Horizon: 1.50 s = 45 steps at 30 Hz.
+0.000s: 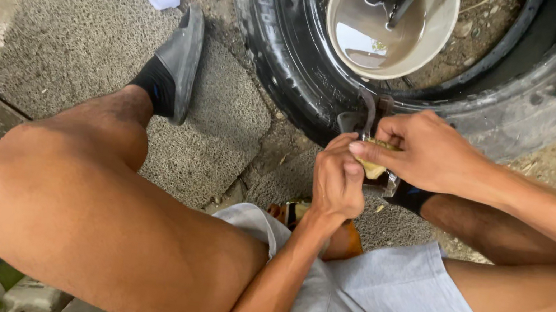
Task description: The person sits on a plastic chair and sands a metal bracket resting on a tire, using a piece of sandpaper by hand. They repeatedly dip the bracket and sandpaper into a bowl of water inside the tire, wipe the bracket with a white cloth, and continue sanding different surfaces of the part.
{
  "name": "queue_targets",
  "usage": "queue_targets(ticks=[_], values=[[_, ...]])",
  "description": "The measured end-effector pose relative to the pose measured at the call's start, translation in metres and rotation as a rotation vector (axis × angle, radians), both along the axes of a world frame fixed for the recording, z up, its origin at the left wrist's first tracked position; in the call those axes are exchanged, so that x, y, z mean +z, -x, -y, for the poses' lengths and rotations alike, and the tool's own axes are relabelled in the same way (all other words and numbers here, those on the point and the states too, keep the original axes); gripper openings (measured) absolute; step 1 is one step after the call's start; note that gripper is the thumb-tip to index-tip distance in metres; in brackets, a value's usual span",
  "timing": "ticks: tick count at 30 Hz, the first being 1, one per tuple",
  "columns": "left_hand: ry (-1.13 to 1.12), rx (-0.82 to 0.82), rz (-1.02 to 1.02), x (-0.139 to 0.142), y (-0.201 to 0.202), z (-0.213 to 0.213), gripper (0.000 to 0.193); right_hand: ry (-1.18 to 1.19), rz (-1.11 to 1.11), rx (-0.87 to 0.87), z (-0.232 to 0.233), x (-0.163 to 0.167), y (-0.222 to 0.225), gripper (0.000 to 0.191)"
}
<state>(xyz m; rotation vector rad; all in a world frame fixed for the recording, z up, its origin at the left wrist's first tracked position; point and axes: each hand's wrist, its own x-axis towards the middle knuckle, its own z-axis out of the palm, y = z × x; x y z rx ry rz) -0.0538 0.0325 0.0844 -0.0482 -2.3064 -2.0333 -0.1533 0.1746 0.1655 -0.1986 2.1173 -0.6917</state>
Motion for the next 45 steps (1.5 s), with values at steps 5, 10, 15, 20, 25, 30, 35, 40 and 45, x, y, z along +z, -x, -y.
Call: queue_targets(ticks=[5,10,15,20,25,30,35,40,45], values=[[-0.041,-0.023,0.048,0.004,0.005,0.001,0.086,0.181,0.105,-0.003,-0.009,0.007,0.012,0.033],[-0.005,-0.007,0.072,0.005,0.001,0.002,0.087,0.049,0.078,-0.005,-0.002,0.009,0.005,0.045],[-0.065,0.005,0.165,0.002,-0.003,0.004,0.092,-0.064,-0.069,0.071,0.016,0.011,0.001,0.048],[-0.075,0.042,0.187,0.0,0.002,0.001,0.092,0.033,-0.036,0.066,0.012,0.024,0.017,0.044],[-0.05,0.008,0.095,-0.001,0.0,0.002,0.091,-0.09,-0.031,0.064,0.015,0.026,0.009,0.05],[0.014,-0.006,0.17,-0.003,-0.003,0.001,0.089,-0.105,-0.086,0.101,0.01,0.016,0.007,0.057],[0.005,-0.076,0.068,0.0,0.002,-0.007,0.093,-0.073,-0.139,0.067,-0.009,0.016,0.019,0.063],[-0.029,-0.061,0.073,0.005,0.002,-0.003,0.094,-0.281,-0.148,0.088,-0.019,0.021,0.025,0.074],[-0.013,-0.091,0.082,0.005,0.002,-0.005,0.097,-0.207,-0.244,0.097,-0.019,0.027,0.019,0.06]])
